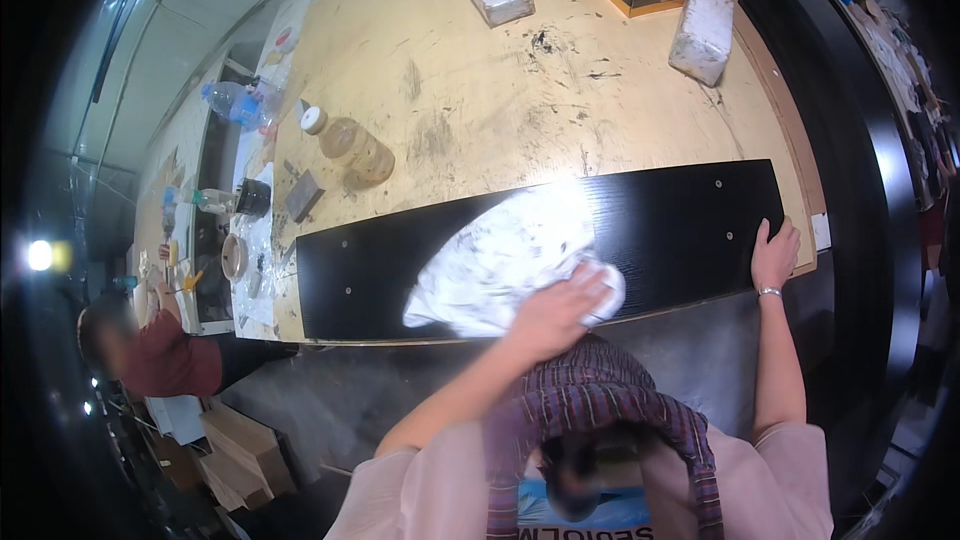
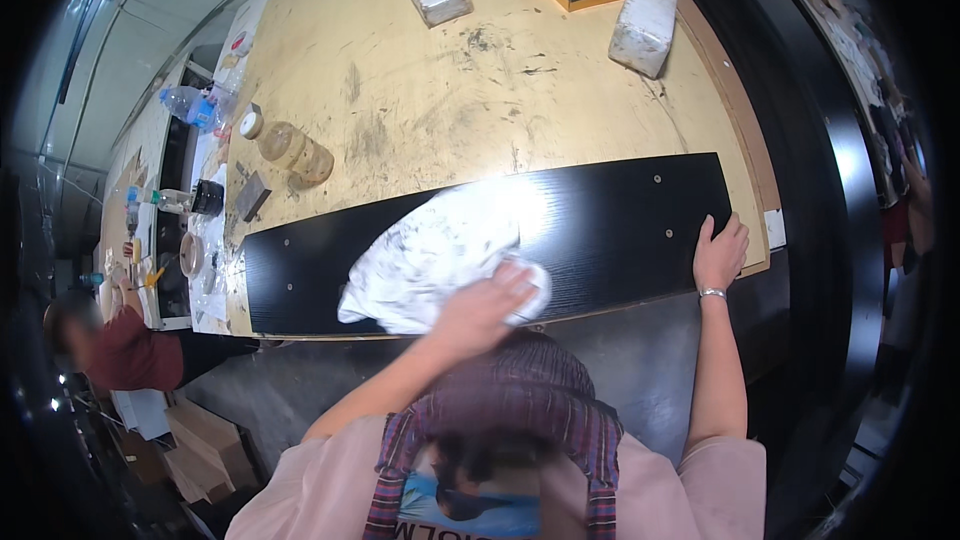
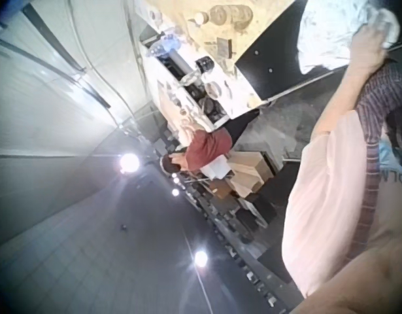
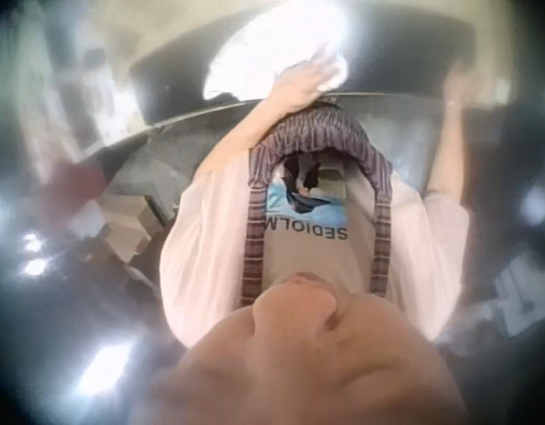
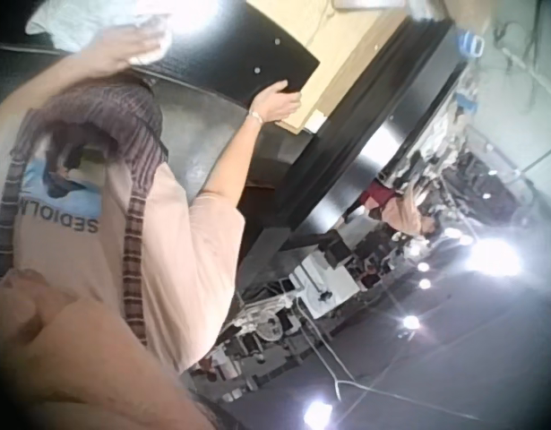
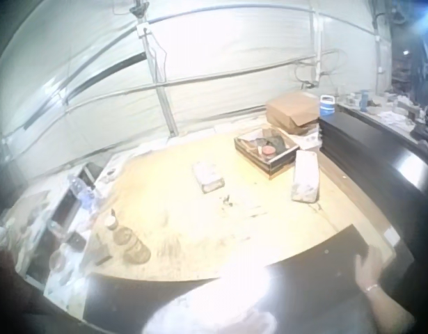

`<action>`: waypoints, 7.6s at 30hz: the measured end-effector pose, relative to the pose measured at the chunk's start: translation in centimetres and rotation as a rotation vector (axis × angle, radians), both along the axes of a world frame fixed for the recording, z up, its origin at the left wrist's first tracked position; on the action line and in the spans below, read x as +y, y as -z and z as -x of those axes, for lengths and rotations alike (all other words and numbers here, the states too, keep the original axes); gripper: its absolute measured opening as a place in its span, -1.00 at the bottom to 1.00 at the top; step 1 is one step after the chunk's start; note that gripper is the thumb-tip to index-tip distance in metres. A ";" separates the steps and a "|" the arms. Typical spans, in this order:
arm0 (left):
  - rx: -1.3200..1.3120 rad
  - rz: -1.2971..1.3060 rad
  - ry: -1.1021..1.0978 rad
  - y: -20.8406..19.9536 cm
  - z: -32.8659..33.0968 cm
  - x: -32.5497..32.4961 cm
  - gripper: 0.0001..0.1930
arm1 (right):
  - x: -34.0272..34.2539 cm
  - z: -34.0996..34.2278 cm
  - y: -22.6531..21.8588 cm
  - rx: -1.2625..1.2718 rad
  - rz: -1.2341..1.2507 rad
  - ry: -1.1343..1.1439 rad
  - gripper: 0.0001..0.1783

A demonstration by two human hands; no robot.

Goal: The person wipes a long black wooden board with a white cloth, then uses a small sanding block to rub the surface, and continues wiping the board with the cloth. The person repeats this cycle of sanding and wiping across the board's surface.

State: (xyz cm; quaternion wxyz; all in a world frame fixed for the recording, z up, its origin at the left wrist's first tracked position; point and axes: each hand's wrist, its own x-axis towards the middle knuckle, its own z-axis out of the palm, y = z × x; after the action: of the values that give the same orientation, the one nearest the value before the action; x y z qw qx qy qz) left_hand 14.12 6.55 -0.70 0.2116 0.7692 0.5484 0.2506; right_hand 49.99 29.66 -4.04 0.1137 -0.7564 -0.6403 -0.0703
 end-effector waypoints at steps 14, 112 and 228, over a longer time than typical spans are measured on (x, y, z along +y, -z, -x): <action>0.113 -0.061 -0.024 -0.6 -0.4 0.6 -0.32 | -0.2 0.2 0.2 -0.059 -0.001 0.024 -0.42; 0.363 0.151 -0.843 -0.8 21.5 -5.7 -0.32 | -8.6 38.3 -1.6 0.255 0.018 -1.186 -0.90; -1.036 -0.213 -1.756 4.3 30.4 -40.9 -0.77 | -34.6 67.7 -7.4 0.336 0.569 -2.087 -0.70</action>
State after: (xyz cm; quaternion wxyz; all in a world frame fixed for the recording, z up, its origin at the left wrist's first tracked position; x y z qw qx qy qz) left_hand -16.28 -34.34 -5.01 0.0947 -0.0915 0.7343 0.6659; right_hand -17.69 -4.89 3.38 0.0245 0.1601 -0.9351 0.3151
